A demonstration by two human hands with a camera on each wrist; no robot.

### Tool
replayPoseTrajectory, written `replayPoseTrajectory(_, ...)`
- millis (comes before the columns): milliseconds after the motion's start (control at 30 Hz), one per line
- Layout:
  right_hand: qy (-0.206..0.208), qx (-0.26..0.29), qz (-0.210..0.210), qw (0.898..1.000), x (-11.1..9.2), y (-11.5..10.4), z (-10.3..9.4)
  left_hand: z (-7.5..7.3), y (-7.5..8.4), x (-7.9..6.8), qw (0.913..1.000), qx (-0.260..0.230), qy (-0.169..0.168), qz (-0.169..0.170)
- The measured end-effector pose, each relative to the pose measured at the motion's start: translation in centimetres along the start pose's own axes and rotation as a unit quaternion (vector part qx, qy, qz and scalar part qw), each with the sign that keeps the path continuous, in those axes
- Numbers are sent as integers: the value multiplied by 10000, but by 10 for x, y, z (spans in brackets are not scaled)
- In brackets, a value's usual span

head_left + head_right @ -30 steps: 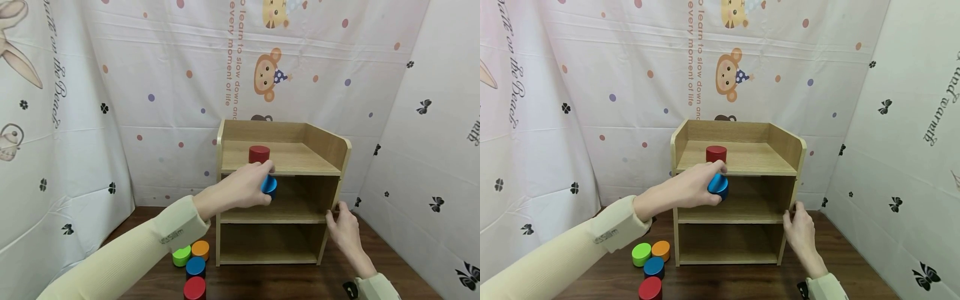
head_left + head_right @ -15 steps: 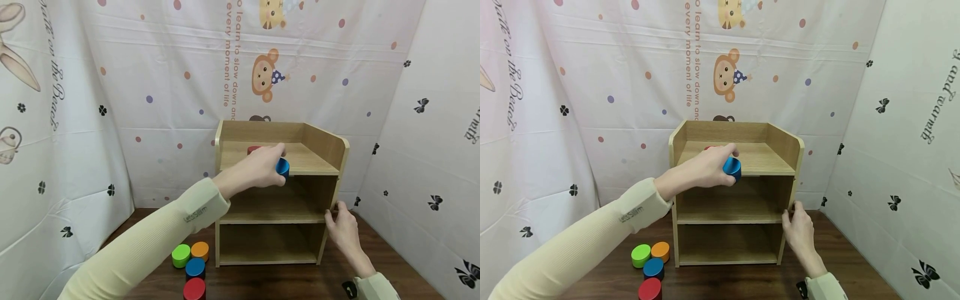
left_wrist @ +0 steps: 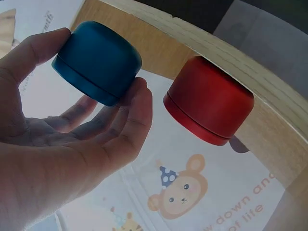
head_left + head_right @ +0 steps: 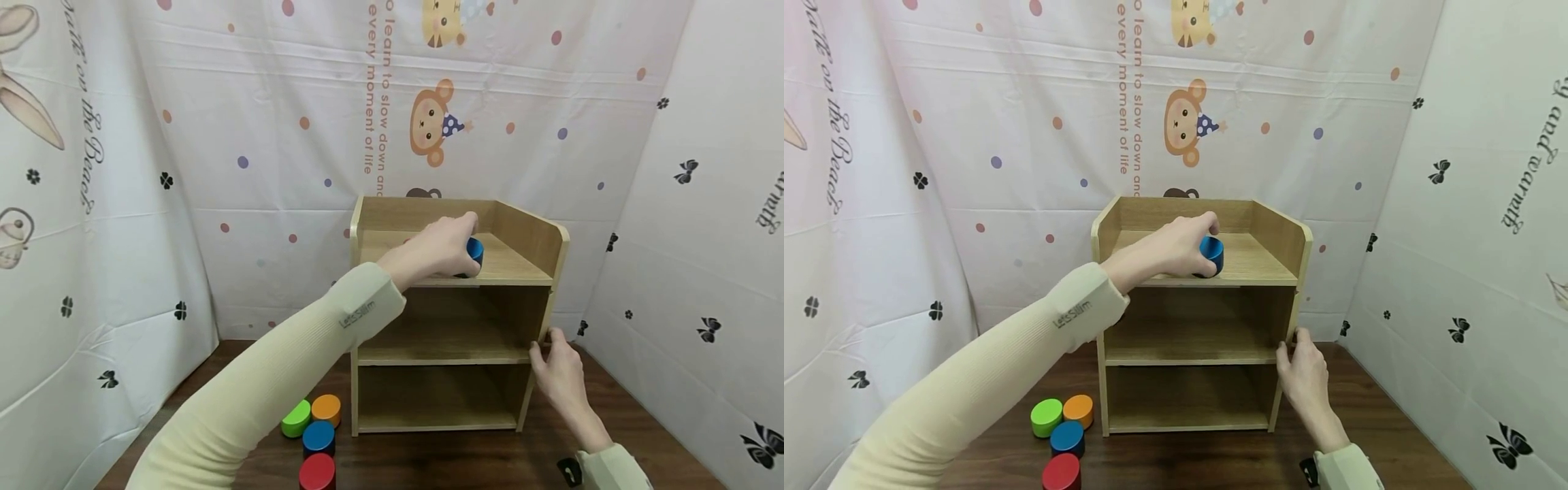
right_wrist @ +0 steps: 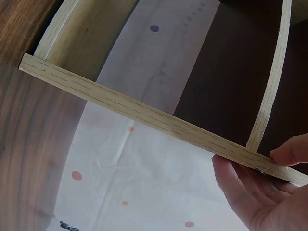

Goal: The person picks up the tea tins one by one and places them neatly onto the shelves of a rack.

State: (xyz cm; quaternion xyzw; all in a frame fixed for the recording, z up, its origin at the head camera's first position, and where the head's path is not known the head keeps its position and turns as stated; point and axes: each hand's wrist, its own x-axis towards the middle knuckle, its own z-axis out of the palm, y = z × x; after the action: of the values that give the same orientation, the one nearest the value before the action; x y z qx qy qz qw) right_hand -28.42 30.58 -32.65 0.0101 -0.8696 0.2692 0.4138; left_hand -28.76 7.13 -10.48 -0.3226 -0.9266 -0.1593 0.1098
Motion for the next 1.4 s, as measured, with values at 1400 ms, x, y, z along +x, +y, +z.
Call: replayPoseTrajectory(1400, 114, 27, -25, 9999, -1, 3, 2, 11, -2, 44, 9969, 140, -202, -748)
